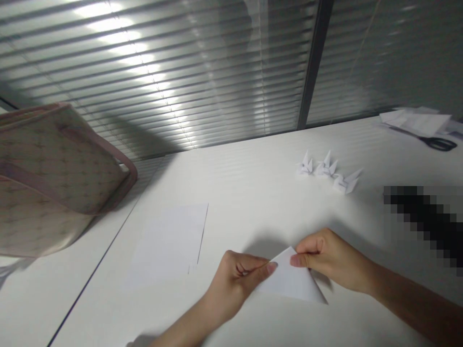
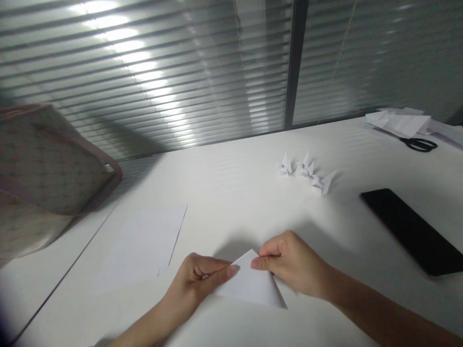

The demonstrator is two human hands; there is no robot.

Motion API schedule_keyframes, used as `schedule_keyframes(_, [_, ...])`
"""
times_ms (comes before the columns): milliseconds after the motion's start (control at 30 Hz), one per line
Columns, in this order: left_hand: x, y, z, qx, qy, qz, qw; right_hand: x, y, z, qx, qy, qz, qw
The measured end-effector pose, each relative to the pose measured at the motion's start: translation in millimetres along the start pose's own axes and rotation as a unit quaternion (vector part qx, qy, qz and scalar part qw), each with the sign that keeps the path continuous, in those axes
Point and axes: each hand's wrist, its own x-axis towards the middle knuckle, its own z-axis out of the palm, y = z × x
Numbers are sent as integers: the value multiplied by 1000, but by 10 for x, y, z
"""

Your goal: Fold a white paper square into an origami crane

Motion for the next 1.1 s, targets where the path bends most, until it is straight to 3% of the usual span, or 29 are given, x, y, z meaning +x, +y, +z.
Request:
schedule_keyframes(267, [12, 9, -59, 9, 18, 12, 1000, -1, -10, 5, 1, -30, 19, 999])
schedule_keyframes(667, [57, 64, -157, -18, 46, 17, 999, 12, 14, -25, -7, -16, 26, 1000])
schedule_keyframes(1100, [169, -73, -310, -25, 92, 29, 995, 69, 75, -34, 46, -26, 18, 998])
